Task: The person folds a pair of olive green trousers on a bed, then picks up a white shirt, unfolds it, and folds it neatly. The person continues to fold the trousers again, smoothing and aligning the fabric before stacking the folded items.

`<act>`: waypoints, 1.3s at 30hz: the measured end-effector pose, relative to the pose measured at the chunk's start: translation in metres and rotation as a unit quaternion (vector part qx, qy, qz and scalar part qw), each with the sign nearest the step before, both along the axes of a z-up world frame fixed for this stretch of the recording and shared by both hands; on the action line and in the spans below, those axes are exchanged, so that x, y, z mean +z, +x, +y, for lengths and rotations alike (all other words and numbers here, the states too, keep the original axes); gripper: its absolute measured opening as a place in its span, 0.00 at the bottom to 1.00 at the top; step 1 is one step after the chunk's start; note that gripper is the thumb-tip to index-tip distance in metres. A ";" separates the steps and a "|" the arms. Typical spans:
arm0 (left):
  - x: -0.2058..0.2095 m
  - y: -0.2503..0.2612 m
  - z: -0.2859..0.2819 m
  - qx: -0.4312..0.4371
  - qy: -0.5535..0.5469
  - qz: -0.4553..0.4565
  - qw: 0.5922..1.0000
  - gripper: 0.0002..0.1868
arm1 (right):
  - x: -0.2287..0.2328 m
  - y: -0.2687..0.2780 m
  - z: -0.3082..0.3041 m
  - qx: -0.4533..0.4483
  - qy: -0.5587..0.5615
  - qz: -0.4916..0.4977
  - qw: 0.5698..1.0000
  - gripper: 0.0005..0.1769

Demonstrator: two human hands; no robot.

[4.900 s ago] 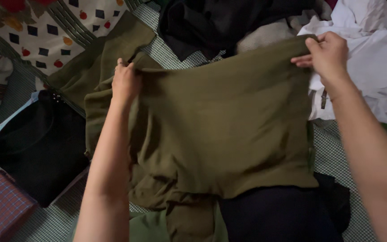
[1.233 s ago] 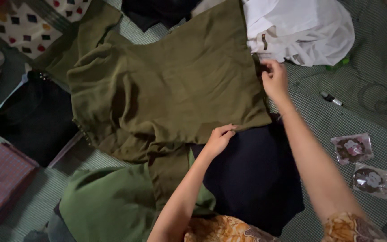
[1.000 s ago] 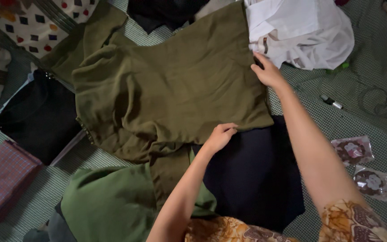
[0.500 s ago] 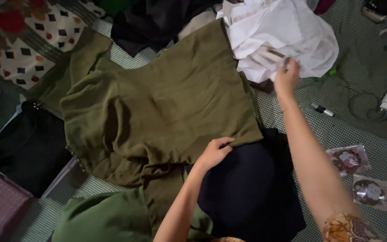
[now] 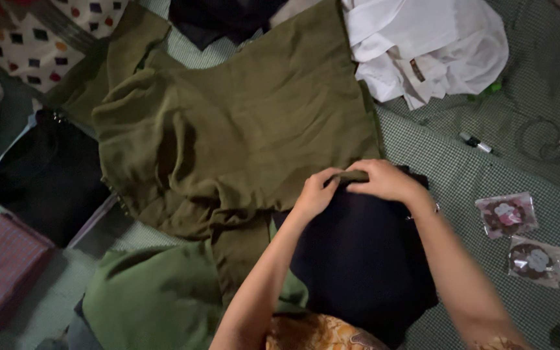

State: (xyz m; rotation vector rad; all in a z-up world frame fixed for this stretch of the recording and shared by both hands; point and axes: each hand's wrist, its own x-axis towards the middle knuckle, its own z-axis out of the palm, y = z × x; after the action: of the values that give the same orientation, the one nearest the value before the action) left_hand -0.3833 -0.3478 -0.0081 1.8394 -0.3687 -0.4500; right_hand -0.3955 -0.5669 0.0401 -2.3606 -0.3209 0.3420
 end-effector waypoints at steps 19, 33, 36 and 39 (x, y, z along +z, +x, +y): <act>-0.014 -0.027 0.253 0.159 0.401 -0.381 0.818 0.28 | 0.001 -0.013 -0.026 -0.079 -0.218 0.029 0.972 0.22; -0.037 -0.011 0.441 0.411 0.385 0.014 0.826 0.41 | -0.046 -0.061 0.359 0.044 -0.140 -0.097 0.984 0.40; -0.073 0.000 0.460 0.493 0.307 0.026 0.814 0.41 | -0.066 -0.062 0.393 -0.007 -0.150 -0.139 0.979 0.30; -0.108 0.019 0.475 0.498 0.249 0.044 0.830 0.36 | -0.071 -0.057 0.390 0.020 -0.064 -0.137 0.988 0.14</act>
State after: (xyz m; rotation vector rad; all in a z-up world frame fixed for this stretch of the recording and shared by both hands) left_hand -0.3647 0.1270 -0.1163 2.2001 0.8495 0.1302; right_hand -0.4527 -0.1766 -0.0314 -2.5339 -0.4888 0.0558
